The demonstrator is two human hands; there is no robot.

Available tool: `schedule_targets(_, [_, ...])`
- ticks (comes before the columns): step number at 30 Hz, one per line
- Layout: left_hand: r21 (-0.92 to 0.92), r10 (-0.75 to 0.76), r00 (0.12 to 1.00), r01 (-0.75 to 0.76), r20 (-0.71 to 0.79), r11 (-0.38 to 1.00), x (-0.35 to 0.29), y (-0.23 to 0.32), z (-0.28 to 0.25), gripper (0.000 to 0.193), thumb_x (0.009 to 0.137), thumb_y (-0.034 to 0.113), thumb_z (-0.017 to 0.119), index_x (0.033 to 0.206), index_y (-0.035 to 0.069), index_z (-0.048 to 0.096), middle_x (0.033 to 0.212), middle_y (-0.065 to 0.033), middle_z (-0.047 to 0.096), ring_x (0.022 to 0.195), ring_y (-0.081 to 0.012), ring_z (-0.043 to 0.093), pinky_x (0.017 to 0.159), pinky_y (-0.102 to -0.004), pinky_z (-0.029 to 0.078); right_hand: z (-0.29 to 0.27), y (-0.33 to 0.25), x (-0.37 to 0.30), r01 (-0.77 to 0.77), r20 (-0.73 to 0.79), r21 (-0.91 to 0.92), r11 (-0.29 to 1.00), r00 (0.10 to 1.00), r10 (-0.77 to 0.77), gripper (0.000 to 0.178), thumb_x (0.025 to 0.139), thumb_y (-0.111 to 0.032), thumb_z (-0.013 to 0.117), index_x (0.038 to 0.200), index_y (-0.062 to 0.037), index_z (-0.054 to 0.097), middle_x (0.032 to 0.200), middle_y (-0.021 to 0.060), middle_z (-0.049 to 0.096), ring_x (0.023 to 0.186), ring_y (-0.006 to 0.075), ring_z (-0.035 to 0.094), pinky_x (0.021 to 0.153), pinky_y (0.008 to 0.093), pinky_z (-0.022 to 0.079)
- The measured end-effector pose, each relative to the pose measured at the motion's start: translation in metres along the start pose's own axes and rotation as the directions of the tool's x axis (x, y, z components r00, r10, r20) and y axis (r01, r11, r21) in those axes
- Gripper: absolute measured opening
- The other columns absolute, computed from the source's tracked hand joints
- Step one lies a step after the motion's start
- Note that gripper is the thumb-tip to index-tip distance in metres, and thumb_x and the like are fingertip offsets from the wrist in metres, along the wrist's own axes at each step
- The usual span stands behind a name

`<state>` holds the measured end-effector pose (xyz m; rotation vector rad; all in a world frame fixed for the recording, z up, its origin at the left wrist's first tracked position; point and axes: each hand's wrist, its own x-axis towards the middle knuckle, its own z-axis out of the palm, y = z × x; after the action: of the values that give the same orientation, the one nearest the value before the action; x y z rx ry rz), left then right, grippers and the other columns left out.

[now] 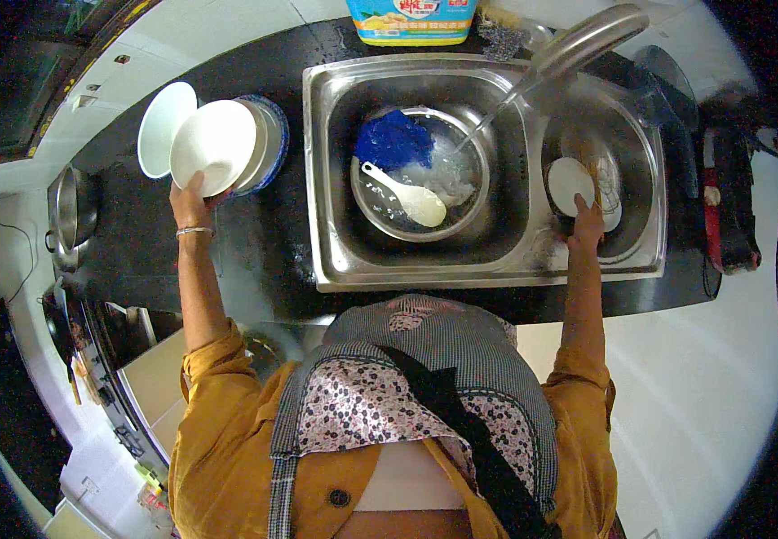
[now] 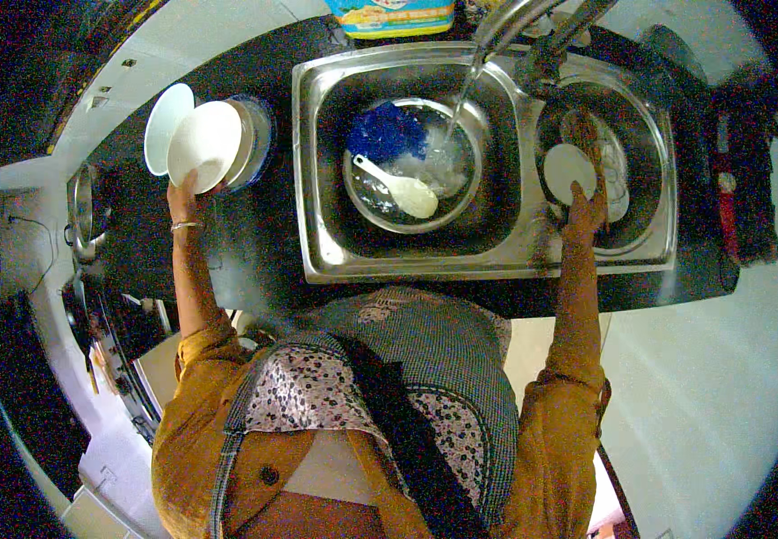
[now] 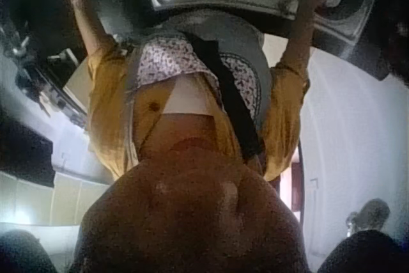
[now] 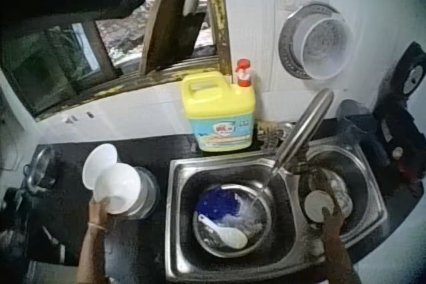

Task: The person washes various kitchen items in a double-basin sink using a blue cloth and running water. They scrub and rinse a metal bowl, a white bowl, a blue and white patterned plate, and a white spoon, placing the cleaned items on the counter or in the adjacent sink basin.

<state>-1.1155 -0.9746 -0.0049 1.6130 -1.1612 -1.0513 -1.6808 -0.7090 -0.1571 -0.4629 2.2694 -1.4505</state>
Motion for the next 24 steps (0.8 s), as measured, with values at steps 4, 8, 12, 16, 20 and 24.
schedule_targets(4, [-0.15, -0.111, 0.985, 0.13, 0.129, 0.98, -0.001, -0.008, -0.015, 0.046, 0.078, 0.013, 0.048, 0.118, -0.007, 0.035, 0.1, -0.0229, 0.052, 0.071, -0.0302, 0.06, 0.051, -0.0329, 0.055, -0.006, -0.018, 0.011, -0.636, 0.267, 0.318, 0.703, 0.771, 0.577, 0.052, 0.079, -0.016, 0.057, 0.124, -0.0109, 0.033, 0.115, 0.0148, 0.046, 0.096, 0.0328, 0.051, 0.069, 0.0483, 0.047])
schedule_targets(8, [-0.072, -0.125, 0.979, 0.138, 0.163, 0.988, -0.004, 0.008, -0.005, 0.044, 0.079, 0.015, 0.047, 0.114, -0.01, 0.036, 0.087, -0.0211, 0.058, 0.056, -0.0254, 0.06, 0.043, -0.0256, 0.051, -0.013, 0.016, 0.034, -0.657, 0.375, 0.38, 0.651, 0.753, 0.541, 0.051, 0.078, -0.012, 0.057, 0.123, -0.0085, 0.034, 0.116, 0.0157, 0.045, 0.098, 0.0328, 0.05, 0.073, 0.048, 0.047])
schedule_targets(12, [-0.021, -0.201, 0.969, 0.206, 0.143, 0.978, 0.01, 0.001, -0.011, 0.042, 0.079, 0.016, 0.046, 0.112, -0.009, 0.038, 0.079, -0.0198, 0.058, 0.049, -0.0234, 0.058, 0.038, -0.0249, 0.047, -0.011, 0.056, 0.051, -0.651, 0.4, 0.394, 0.648, 0.757, 0.517, 0.049, 0.078, -0.009, 0.057, 0.122, -0.0062, 0.035, 0.116, 0.0165, 0.045, 0.099, 0.0328, 0.05, 0.076, 0.0477, 0.047])
schedule_targets(16, [0.065, -0.201, 0.962, 0.192, 0.183, 0.979, 0.024, -0.009, -0.022, 0.041, 0.079, 0.017, 0.048, 0.111, -0.007, 0.038, 0.068, -0.0169, 0.058, 0.039, -0.0204, 0.052, 0.031, -0.0255, 0.041, -0.007, 0.108, 0.074, -0.605, 0.449, 0.334, 0.723, 0.776, 0.442, 0.048, 0.077, -0.006, 0.057, 0.12, -0.0039, 0.035, 0.117, 0.0174, 0.044, 0.101, 0.0328, 0.049, 0.08, 0.0473, 0.047])
schedule_targets(20, [0.192, -0.18, 0.981, 0.163, 0.075, 0.968, 0.023, -0.003, -0.026, 0.038, 0.077, 0.018, 0.05, 0.108, -0.004, 0.042, 0.066, -0.0146, 0.056, 0.035, -0.0184, 0.047, 0.029, -0.0259, 0.037, -0.006, 0.147, 0.086, -0.513, 0.534, 0.385, 0.767, 0.802, 0.268, 0.046, 0.078, -0.005, 0.056, 0.119, 0.0001, 0.035, 0.116, 0.0196, 0.043, 0.1, 0.0327, 0.049, 0.08, 0.0466, 0.048])
schedule_targets(24, [0.229, -0.088, 0.995, 0.077, 0.038, 0.97, 0.041, -0.016, -0.022, 0.038, 0.076, 0.02, 0.053, 0.106, -0.001, 0.045, 0.064, -0.0118, 0.054, 0.034, -0.0159, 0.043, 0.028, -0.0251, 0.033, -0.038, 0.199, 0.085, 0.446, 0.699, -0.067, 0.893, 0.659, -0.277, 0.044, 0.08, -0.003, 0.054, 0.118, 0.0041, 0.033, 0.117, 0.0217, 0.042, 0.099, 0.0325, 0.05, 0.079, 0.0466, 0.049])
